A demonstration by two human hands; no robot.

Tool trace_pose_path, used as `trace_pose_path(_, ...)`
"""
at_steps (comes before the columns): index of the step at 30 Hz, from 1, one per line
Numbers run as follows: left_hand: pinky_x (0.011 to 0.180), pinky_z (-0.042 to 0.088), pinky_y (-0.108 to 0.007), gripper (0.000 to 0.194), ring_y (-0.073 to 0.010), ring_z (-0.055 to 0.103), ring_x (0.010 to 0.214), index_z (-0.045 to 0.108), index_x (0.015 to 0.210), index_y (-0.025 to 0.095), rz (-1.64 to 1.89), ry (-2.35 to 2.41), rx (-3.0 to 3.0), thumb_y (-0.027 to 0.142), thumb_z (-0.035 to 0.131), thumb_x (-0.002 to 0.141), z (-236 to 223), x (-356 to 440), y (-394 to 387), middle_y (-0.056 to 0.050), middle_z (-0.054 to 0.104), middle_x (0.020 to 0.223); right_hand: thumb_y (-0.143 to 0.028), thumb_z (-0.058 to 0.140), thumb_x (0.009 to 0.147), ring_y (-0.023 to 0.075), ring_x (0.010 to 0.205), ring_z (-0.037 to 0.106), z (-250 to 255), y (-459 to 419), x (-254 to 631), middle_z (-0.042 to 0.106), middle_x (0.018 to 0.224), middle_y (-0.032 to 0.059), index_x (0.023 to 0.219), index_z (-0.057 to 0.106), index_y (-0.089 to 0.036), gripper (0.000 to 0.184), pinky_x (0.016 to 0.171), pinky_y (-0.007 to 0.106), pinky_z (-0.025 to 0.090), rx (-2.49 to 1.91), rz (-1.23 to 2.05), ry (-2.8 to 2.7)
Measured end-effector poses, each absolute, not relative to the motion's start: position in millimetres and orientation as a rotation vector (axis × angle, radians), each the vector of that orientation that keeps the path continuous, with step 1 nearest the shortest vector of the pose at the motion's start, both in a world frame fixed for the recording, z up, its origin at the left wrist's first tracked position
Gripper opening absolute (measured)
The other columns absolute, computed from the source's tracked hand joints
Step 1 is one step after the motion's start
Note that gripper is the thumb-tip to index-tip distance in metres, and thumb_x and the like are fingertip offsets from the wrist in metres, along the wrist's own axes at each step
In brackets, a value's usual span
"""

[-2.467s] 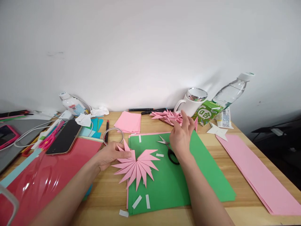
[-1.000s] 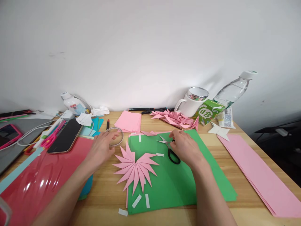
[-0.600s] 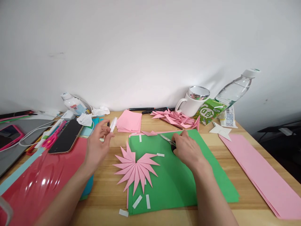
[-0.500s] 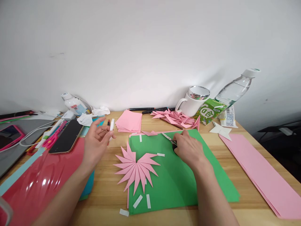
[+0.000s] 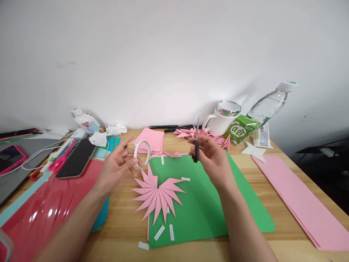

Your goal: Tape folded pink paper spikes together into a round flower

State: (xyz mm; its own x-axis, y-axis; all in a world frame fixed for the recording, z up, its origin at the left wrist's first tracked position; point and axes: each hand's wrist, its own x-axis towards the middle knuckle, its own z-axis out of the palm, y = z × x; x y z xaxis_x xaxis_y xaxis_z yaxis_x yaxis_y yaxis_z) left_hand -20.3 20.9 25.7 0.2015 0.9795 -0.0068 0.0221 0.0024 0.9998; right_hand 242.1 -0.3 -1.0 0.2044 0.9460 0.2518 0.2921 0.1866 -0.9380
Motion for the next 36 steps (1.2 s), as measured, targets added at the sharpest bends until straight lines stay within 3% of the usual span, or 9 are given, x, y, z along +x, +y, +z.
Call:
trace_pose_path(5, 0.043, 0.051, -0.019, 0.052, -0.0166, 0.069, 0.068, 0.049, 0.125, 0.021, 1.031, 1.11, 1.388, 0.024, 0.063, 0.075, 26.8, -19.3, 19.8, -0.002, 0.053, 0.091, -0.059, 0.057, 0.081, 0.0166, 0.068, 0.053, -1.0, -8.5, 221.9, 0.056, 0.072, 0.0024, 0.111, 0.057, -0.019, 0.05, 0.063, 0.031, 0.044, -0.921, 1.284, -1.369)
trace_pose_path(10, 0.045, 0.051, -0.02, 0.039, -0.0161, 0.069, 0.066, 0.054, 0.11, 0.017, 1.054, 1.081, 1.401, 0.026, 0.066, 0.074, 24.7, -20.6, 21.6, -0.003, 0.06, 0.087, -0.054, 0.058, 0.084, 0.0158, 0.07, 0.058, -2.9, -12.5, 210.9, 0.06, 0.077, 0.003, 0.112, 0.054, -0.02, 0.045, 0.064, 0.029, 0.044, -0.76, 1.54, -1.32)
trace_pose_path(15, 0.068, 0.058, -0.033, 0.043, -0.0209, 0.069, 0.083, 0.047, 0.109, 0.017, 1.07, 0.938, 1.312, 0.024, 0.069, 0.072, 21.8, -19.7, 21.7, -0.006, 0.067, 0.091, -0.052, 0.056, 0.086, 0.0134, 0.06, 0.061, -6.1, -14.5, 203.8, 0.064, 0.078, 0.0052, 0.113, 0.053, -0.017, 0.044, 0.06, 0.028, 0.046, -0.579, 1.84, -1.288)
trace_pose_path(17, 0.066, 0.059, -0.033, 0.047, -0.0226, 0.069, 0.086, 0.046, 0.111, 0.019, 1.053, 0.931, 1.299, 0.024, 0.07, 0.071, 22.1, -19.0, 20.7, -0.007, 0.067, 0.095, -0.051, 0.058, 0.085, 0.0134, 0.062, 0.061, -8.3, -15.0, 201.3, 0.064, 0.078, 0.0046, 0.115, 0.052, -0.016, 0.046, 0.062, 0.029, 0.047, -0.549, 1.876, -1.275)
trace_pose_path(21, 0.056, 0.058, -0.029, 0.037, -0.0197, 0.07, 0.071, 0.051, 0.103, 0.019, 1.046, 0.986, 1.332, 0.025, 0.07, 0.072, 23.3, -19.2, 18.4, -0.004, 0.067, 0.091, -0.056, 0.062, 0.079, 0.0161, 0.072, 0.063, -9.4, -15.1, 199.5, 0.062, 0.082, 0.0051, 0.116, 0.052, -0.017, 0.054, 0.073, 0.033, 0.049, -0.533, 1.907, -1.293)
trace_pose_path(25, 0.052, 0.055, -0.026, 0.015, -0.0146, 0.066, 0.052, 0.057, 0.083, 0.016, 1.061, 1.004, 1.412, 0.024, 0.067, 0.075, 21.9, -20.4, 16.8, -0.002, 0.07, 0.07, -0.059, 0.062, 0.078, 0.0209, 0.086, 0.064, -6.7, -16.1, 198.5, 0.061, 0.093, 0.0091, 0.112, 0.055, -0.015, 0.056, 0.087, 0.041, 0.046, -0.454, 2.013, -1.374)
trace_pose_path(31, 0.055, 0.054, -0.026, 0.008, -0.0141, 0.066, 0.053, 0.059, 0.074, 0.017, 1.052, 0.974, 1.446, 0.021, 0.065, 0.077, 20.8, -18.5, 12.9, -0.002, 0.072, 0.069, -0.059, 0.061, 0.077, 0.0142, 0.065, 0.06, -7.5, -18.3, 192.1, 0.059, 0.085, 0.0054, 0.104, 0.059, -0.013, 0.054, 0.066, 0.03, 0.05, -0.474, 2.091, -1.39)
trace_pose_path(36, 0.052, 0.052, -0.024, 0.012, -0.0151, 0.066, 0.054, 0.06, 0.066, 0.017, 0.986, 0.968, 1.474, 0.022, 0.064, 0.076, 21.7, -18.1, 9.6, -0.001, 0.068, 0.062, -0.056, 0.061, 0.08, 0.0096, 0.056, 0.057, -7.7, -19.6, 190.4, 0.059, 0.079, 0.0042, 0.099, 0.059, -0.011, 0.049, 0.058, 0.024, 0.046, -0.437, 2.083, -1.35)
